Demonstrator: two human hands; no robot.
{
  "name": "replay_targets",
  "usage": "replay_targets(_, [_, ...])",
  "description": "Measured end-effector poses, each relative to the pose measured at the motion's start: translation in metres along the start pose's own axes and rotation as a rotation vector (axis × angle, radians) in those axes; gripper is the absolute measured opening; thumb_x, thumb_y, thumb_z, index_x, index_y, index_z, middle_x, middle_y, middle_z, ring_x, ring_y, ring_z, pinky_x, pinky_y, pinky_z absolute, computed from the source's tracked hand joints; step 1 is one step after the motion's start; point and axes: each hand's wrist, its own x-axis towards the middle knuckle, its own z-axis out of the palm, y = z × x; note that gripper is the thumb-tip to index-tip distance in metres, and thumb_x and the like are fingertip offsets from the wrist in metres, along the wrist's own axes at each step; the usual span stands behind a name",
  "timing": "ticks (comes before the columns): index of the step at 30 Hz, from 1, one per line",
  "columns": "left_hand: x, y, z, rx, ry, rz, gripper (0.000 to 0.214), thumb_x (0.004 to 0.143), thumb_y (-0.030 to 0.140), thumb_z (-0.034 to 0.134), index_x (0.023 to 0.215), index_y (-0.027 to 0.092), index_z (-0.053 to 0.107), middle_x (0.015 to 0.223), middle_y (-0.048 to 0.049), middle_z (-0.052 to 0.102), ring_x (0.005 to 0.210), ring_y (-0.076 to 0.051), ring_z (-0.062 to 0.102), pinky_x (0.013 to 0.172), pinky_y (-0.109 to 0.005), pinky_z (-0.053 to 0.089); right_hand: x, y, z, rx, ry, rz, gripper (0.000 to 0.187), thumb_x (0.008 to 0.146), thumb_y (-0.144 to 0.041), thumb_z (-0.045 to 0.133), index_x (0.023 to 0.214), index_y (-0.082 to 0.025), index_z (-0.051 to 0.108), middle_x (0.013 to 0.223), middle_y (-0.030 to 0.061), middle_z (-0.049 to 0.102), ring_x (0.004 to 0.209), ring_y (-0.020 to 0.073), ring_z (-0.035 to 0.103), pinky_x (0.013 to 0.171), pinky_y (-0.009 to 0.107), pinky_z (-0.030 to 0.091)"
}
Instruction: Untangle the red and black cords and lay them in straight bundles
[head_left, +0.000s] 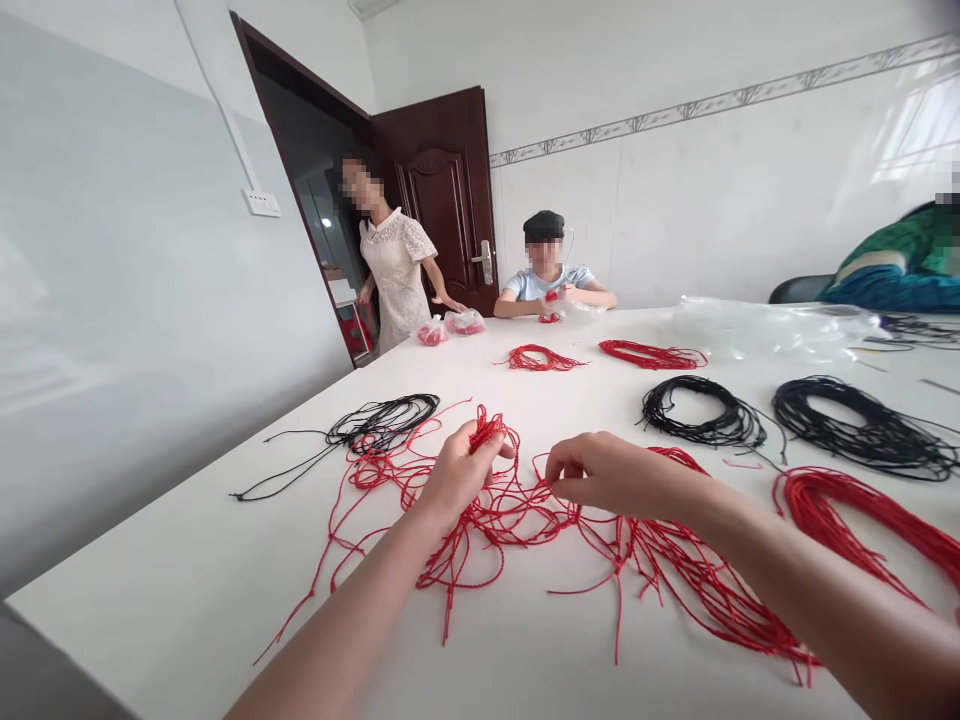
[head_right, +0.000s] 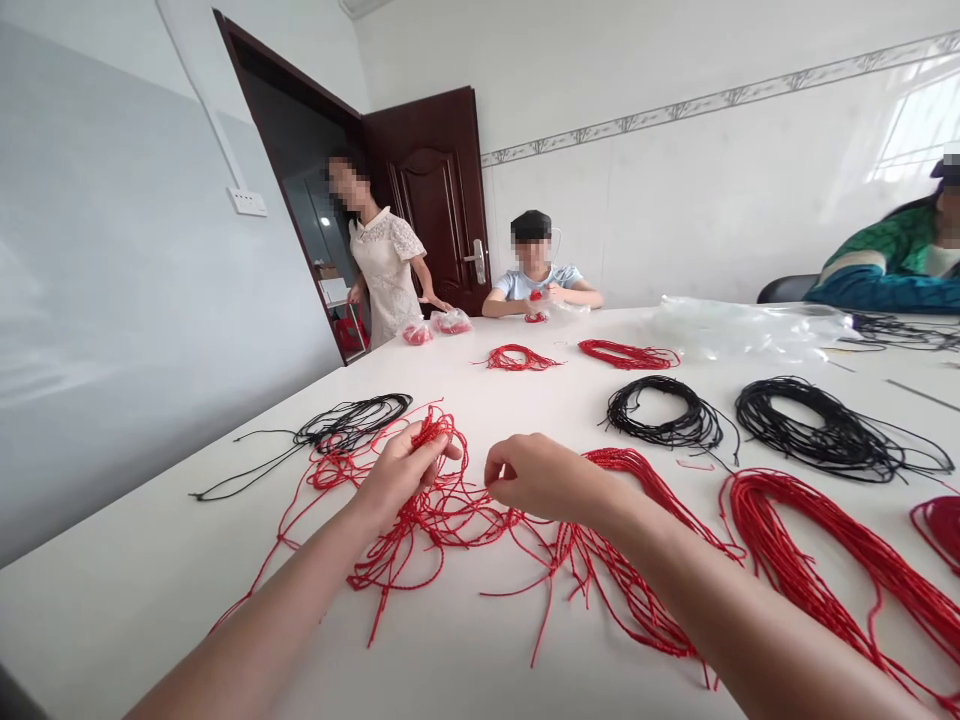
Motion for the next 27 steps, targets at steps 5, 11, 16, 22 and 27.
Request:
replay_targets(5, [0.006, -0.008, -0.003, -0.057, -0.01, -0.075, 0.024, 0.066, 0.039, 0.057, 0.073, 0.016, 0.053, 0.066, -0.0008, 0.057, 0.041, -0.003, 0.034, 0.037, -0.015, 0.022, -0.002, 0.007, 0.001, -0.181, -0.101, 0.004, 0.019, 0.068, -0.02, 0.046, 0.078, -0.023, 0.062, 0.08, 0.0024, 0.061, 0.065, 0.0143, 0.053, 0.051, 0.022, 0.035])
replay_targets(11, [0.009, -0.009, -0.007, -0.21, -0.046, -0.162, 0.022, 0.064, 0.036, 0.059, 0.071, 0.017, 0.05, 0.06, 0.0019, 0.05, 0.038, -0.001, 0.031, 0.034, -0.013, 0.013, 0.004, 0.008, 0.02, -0.235, -0.198, 0.021, 0.018, 0.063, -0.024, 0.054, 0.077, -0.021, 0.065, 0.076, 0.0033, 0.062, 0.064, 0.0156, 0.053, 0.048, 0.023, 0.033])
replay_targets(16, [0.016, -0.002, -0.02, -0.411, -0.043, -0.229, 0.022, 0.063, 0.029, 0.06, 0.061, 0.016, 0.042, 0.05, 0.0078, 0.031, 0.036, 0.0, 0.023, 0.032, -0.014, 0.01, 0.007, 0.007, 0.004, 0.09, -0.021, -0.089, 0.023, 0.074, -0.035, 0.049, 0.071, -0.019, 0.065, 0.068, 0.0021, 0.061, 0.059, 0.012, 0.049, 0.051, 0.023, 0.035])
replay_targets(22, [0.025, 0.009, -0.048, -0.598, 0.074, -0.242, 0.024, 0.077, 0.031, 0.042, 0.058, 0.017, 0.035, 0.047, 0.0089, 0.018, 0.035, -0.002, 0.018, 0.031, -0.015, 0.012, 0.001, 0.007, -0.049, 0.926, 0.665, -0.029, 0.021, 0.071, -0.039, 0.058, 0.071, -0.018, 0.059, 0.052, -0.0048, 0.04, 0.04, 0.0044, 0.029, 0.036, 0.019, 0.019])
replay_targets(27, [0.032, 0.01, -0.073, -0.577, 0.256, -0.133, 0.028, 0.084, 0.034, 0.037, 0.065, 0.014, 0.042, 0.049, 0.0082, 0.027, 0.037, -0.001, 0.02, 0.032, -0.015, 0.018, -0.017, 0.007, -0.081, 1.28, 1.14, -0.202, 0.012, 0.07, -0.026, 0.059, 0.065, -0.016, 0.054, 0.062, -0.0029, 0.045, 0.038, 0.0019, 0.027, 0.032, 0.018, 0.013])
